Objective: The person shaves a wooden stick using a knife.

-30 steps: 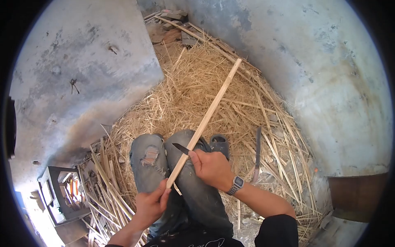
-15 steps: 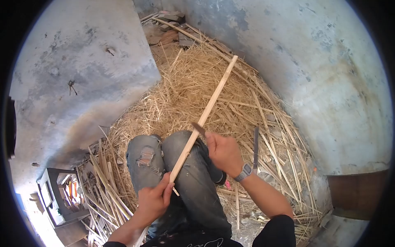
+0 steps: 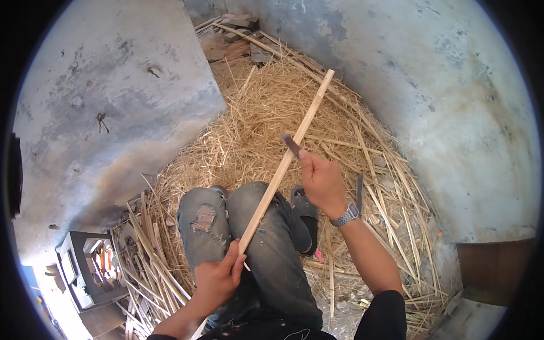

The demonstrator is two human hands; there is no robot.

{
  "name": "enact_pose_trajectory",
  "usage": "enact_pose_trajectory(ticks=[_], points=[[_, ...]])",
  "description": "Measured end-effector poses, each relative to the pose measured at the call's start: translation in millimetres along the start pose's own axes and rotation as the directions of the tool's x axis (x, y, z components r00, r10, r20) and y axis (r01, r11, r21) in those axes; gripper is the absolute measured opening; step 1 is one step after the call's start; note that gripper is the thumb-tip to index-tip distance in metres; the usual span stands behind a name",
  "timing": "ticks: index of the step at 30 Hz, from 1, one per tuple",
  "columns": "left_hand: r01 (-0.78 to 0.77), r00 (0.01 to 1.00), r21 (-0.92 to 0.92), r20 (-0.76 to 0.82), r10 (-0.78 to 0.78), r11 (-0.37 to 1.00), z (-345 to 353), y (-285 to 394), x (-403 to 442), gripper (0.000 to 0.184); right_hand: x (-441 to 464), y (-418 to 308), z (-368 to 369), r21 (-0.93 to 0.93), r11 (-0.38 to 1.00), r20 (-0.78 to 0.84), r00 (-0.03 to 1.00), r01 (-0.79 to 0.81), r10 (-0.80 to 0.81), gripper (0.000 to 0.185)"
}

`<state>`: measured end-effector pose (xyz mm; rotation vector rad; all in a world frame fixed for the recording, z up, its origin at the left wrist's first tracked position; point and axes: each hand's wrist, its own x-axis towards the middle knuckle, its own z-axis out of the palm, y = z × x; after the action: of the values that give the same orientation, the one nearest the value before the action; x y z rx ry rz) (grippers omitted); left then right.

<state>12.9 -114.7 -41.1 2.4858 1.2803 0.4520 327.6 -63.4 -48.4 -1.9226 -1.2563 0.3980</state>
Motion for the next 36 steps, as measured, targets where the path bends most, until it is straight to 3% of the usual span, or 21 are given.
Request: enact_pose_trajectory(ticks=[2, 8, 18, 21, 23, 24, 26, 27, 29, 30, 32, 33, 34, 36], points=[[-0.005, 1.0, 0.023, -0.001, 0.005, 1.0, 2, -1, 0, 0.041, -4, -7, 8, -0.037, 0.993, -0.03, 0.993, 0.11, -0.112, 0.04], [0.019, 1.0, 0.0, -0.002, -0.019, 1.0, 0, 0, 2, 0.037, -48, -18, 23, 0.008, 0.998, 0.189, 0.98, 0.057, -0.058, 0.04], [0.091, 0.994, -0.102, 0.066, -0.084, 0.991, -16, 6, 2, 0.032, -78, -12, 18, 0.163, 0.985, 0.248, 0.964, 0.058, -0.098, 0.04], [0.08, 0.992, -0.114, 0.108, -0.068, 0.99, -20, 4, -1, 0.043, -71, -3, 14, 0.143, 0.989, 0.313, 0.947, 0.025, -0.069, 0.041], [0.136, 0.953, -0.134, 0.29, -0.092, 0.982, -34, 8, -2, 0.055, -67, -1, 15, 0.134, 0.99, 0.253, 0.965, 0.036, -0.07, 0.042], [0.135, 0.953, -0.135, 0.29, -0.091, 0.981, -41, 7, -7, 0.055, -64, 0, 14, 0.125, 0.991, 0.192, 0.979, 0.045, -0.069, 0.043], [0.244, 0.906, -0.346, 0.416, -0.086, 0.906, -55, -3, -28, 0.058, -57, 0, 12, 0.127, 0.992, 0.166, 0.985, 0.022, -0.043, 0.044], [0.241, 0.905, -0.34, 0.418, -0.084, 0.909, -59, -12, -44, 0.058, -53, 0, 12, 0.134, 0.991, 0.143, 0.989, 0.002, -0.022, 0.044], [0.5, 0.769, -0.448, 0.623, -0.143, 0.741, -67, -29, -78, 0.043, -43, 8, 14, 0.138, 0.99, 0.124, 0.992, -0.01, -0.007, 0.045], [0.502, 0.767, -0.444, 0.626, -0.144, 0.742, -74, -34, -84, 0.043, -37, 11, 16, 0.134, 0.991, 0.106, 0.994, -0.015, 0.001, 0.047], [0.715, 0.596, -0.429, 0.787, -0.159, 0.552, -85, -40, -93, 0.051, -26, 10, 18, 0.165, 0.986, 0.052, 0.998, 0.016, -0.025, 0.047], [0.71, 0.633, -0.455, 0.747, -0.203, 0.537, -83, -38, -97, 0.033, -21, 9, 17, 0.134, 0.991, 0.055, 0.998, 0.01, -0.017, 0.045], [0.711, 0.635, -0.456, 0.744, -0.21, 0.535, -83, -30, -93, 0.033, -19, 8, 18, 0.103, 0.995, 0.058, 0.998, 0.003, -0.009, 0.042], [0.518, 0.828, -0.534, 0.509, -0.235, 0.668, -83, -17, -85, 0.031, -21, 10, 26, 0.121, 0.993, 0.065, 0.998, 0.002, -0.01, 0.041]])
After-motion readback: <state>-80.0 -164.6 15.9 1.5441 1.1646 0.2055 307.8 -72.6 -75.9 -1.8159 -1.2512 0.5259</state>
